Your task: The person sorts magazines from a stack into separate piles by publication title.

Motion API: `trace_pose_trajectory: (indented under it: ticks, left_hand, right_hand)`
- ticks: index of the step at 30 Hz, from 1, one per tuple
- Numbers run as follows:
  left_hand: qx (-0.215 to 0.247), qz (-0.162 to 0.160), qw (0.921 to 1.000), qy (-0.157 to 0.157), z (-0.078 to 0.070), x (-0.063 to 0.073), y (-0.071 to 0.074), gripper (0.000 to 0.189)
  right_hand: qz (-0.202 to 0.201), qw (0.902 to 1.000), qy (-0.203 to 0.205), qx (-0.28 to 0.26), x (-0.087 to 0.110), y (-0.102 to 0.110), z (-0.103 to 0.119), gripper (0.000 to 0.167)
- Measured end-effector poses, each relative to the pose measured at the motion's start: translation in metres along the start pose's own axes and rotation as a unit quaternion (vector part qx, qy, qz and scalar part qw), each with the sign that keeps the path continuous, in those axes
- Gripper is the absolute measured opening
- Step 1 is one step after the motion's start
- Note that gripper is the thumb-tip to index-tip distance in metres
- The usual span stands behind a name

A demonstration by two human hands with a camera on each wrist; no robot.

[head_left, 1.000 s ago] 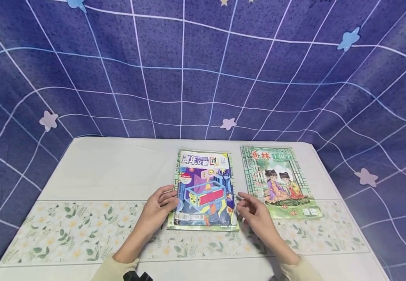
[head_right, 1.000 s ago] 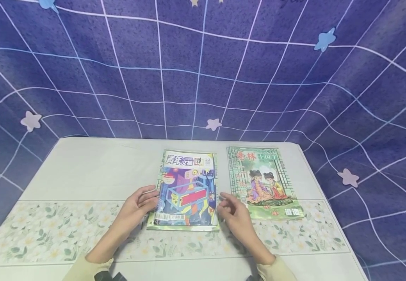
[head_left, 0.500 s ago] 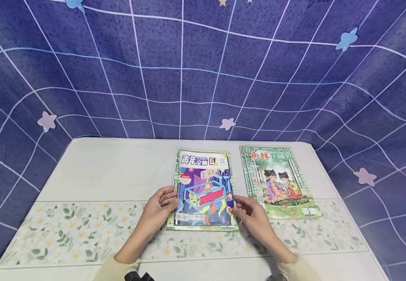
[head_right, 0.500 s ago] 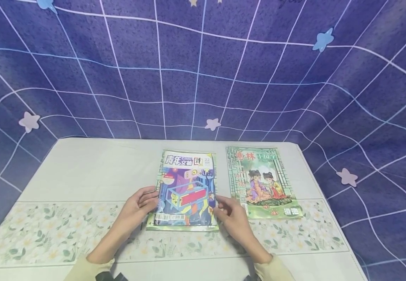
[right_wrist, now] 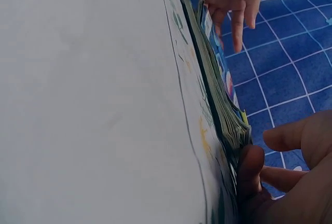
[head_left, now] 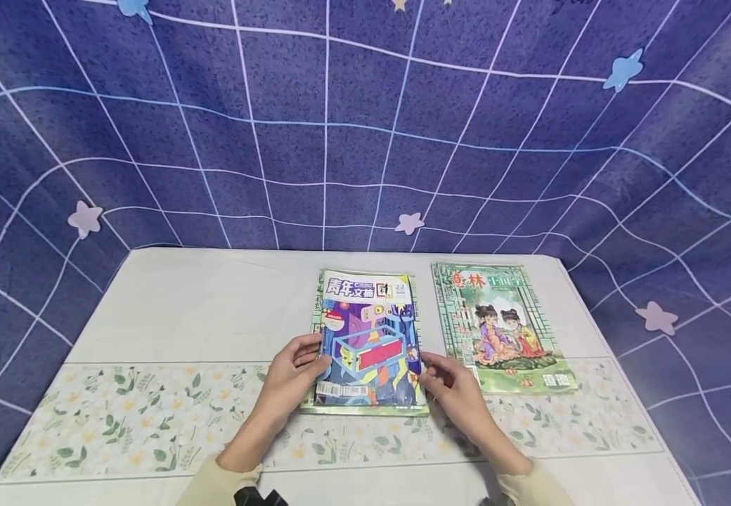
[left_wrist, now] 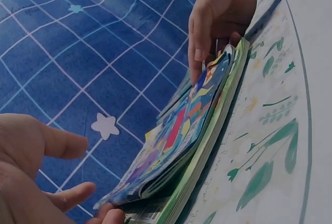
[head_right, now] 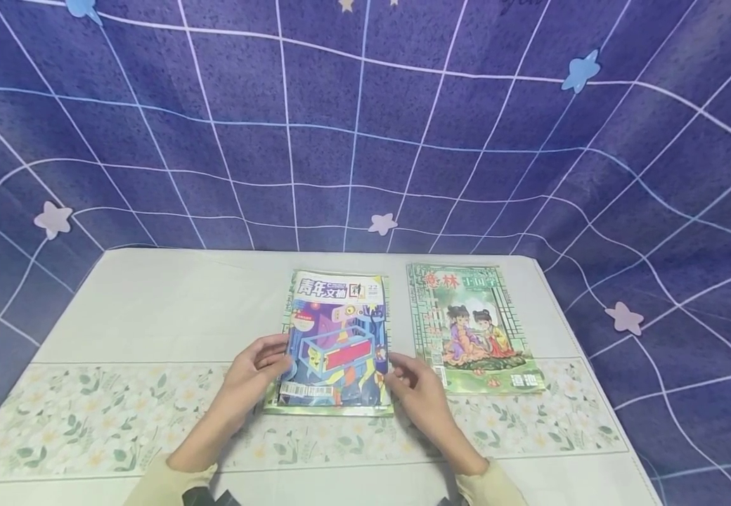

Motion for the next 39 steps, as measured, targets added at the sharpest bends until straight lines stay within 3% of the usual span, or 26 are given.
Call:
trace_pose_trajectory:
  ticks: [11, 22, 27, 34, 39]
  left_hand:
    - [0.027, 0.019, 0.9993, -0.018, 0.003, 0.004, -0.004, 0.053]
    - [0.003, 0.014, 0.9987, -0.048, 0.011, 0.004, -0.009, 0.07]
    - [0.049, 0.003, 0.9981, -0.037, 0.013, 0.001, -0.008, 0.073]
    - [0.148, -0.012, 0.9889, -0.004, 0.007, -0.002, -0.002, 0.076]
    - [0.165, -0.006, 0.9861, 0.012, 0.005, -0.002, 0.0, 0.077]
  right_hand:
    - [-0.02, 0.9997, -0.009, -0.009, 0.0, -0.002, 0.001, 0.039]
    - [-0.02, 0.9993, -0.017, -0.028, 0.001, -0.003, 0.001, 0.039]
    - [-0.013, 0.9982, -0.038, -0.045, 0.0, -0.003, 0.002, 0.039]
    - [-0.002, 0.9978, -0.033, -0.057, 0.002, -0.002, 0.002, 0.037]
    - [0.02, 0.9947, -0.042, -0.091, 0.004, -0.001, 0.003, 0.041]
Point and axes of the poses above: each hand's wrist, its own x-axis away from the middle knuckle, its own y-axis out of the back of the hand, z = x × y, the point moved 1 cm from there along -x, towards the middle knuckle, and after that the axes turned 10 degrees about -y, right-handed, at the moved point
